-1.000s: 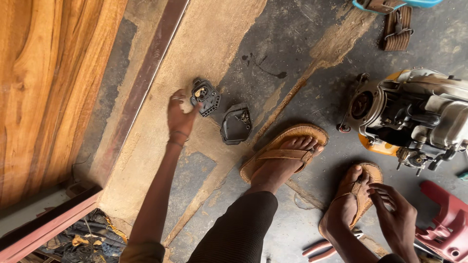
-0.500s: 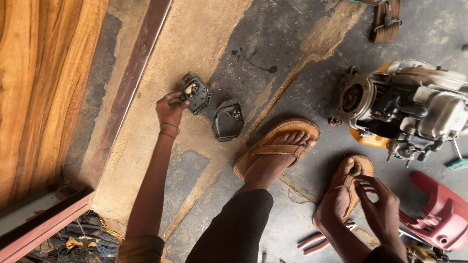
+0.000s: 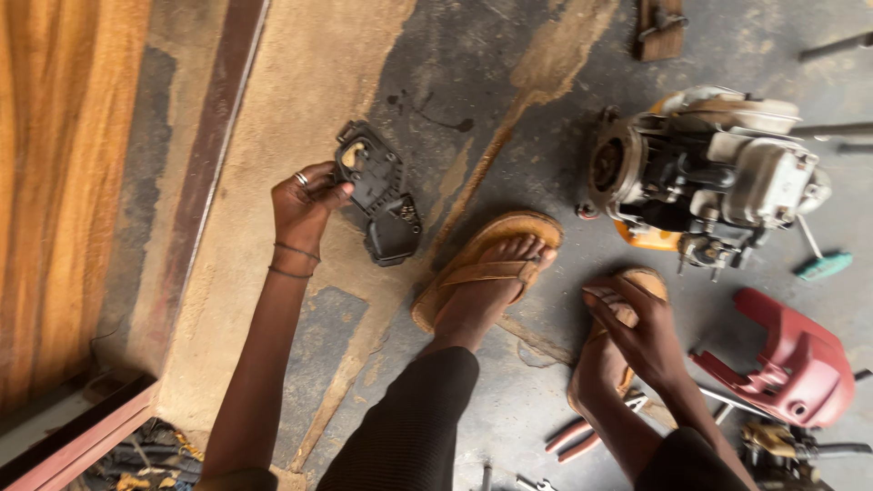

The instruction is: The person disassembles a small engine by removing the top cover with a screwdriver, then detaches and inspects a carburetor-like component. They place the removed parts on the floor and continue to manipulate the engine block and internal parts.

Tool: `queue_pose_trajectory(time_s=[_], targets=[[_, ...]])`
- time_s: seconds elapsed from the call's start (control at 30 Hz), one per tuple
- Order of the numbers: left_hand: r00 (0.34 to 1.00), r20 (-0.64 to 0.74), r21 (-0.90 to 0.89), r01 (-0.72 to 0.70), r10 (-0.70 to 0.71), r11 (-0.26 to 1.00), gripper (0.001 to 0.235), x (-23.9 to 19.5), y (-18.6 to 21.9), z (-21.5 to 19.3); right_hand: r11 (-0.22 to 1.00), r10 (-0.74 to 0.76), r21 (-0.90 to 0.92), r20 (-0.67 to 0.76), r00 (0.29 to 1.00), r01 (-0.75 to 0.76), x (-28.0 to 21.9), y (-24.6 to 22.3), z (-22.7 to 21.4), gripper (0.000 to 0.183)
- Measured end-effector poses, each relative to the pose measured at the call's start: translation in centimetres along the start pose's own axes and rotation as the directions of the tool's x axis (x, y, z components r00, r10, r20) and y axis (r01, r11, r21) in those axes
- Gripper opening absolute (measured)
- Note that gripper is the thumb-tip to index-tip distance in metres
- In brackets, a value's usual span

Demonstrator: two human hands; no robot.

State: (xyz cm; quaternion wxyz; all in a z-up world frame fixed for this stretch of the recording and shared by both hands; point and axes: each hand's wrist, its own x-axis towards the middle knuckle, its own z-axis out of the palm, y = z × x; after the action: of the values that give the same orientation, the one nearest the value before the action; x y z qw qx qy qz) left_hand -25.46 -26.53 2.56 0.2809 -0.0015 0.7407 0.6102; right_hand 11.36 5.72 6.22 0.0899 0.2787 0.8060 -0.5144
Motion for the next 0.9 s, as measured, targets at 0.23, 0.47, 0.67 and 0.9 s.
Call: queue_pose_trajectory(time_s=[0.23,0.47,0.67,0.9], targets=[[0.937,0.335,0.124,-0.150,0.101,0.981,0.036,-5.4,1.8,10.3,0.778,0.096,0.596,0.200,0.975,-0.199,4.6,-3.5,2.0,0.049],[0.270,0.785,0.170,-0.959,0.557,0.225,0.003,-10.4,5.5,18.7,0.157,0.231,0.939,0.268,0.935,-0.308,6.5,-2.4,4.1,0.046],[0.024,0.768,0.030,-1.000,0.640,0.001,0.012,-11.2,4.7,21.2,0.129,0.383,0.934,0.262,0.886,-0.333,5.5,-0.2,4.3,0.042],[0.754,0.414,-0.161,-0.491,0.510,0.856,0.013,-7.5,1.1,14.3,0.707,0.335,0.644,0.060,0.940,-0.293,5.9,0.2,4.5,0.039]])
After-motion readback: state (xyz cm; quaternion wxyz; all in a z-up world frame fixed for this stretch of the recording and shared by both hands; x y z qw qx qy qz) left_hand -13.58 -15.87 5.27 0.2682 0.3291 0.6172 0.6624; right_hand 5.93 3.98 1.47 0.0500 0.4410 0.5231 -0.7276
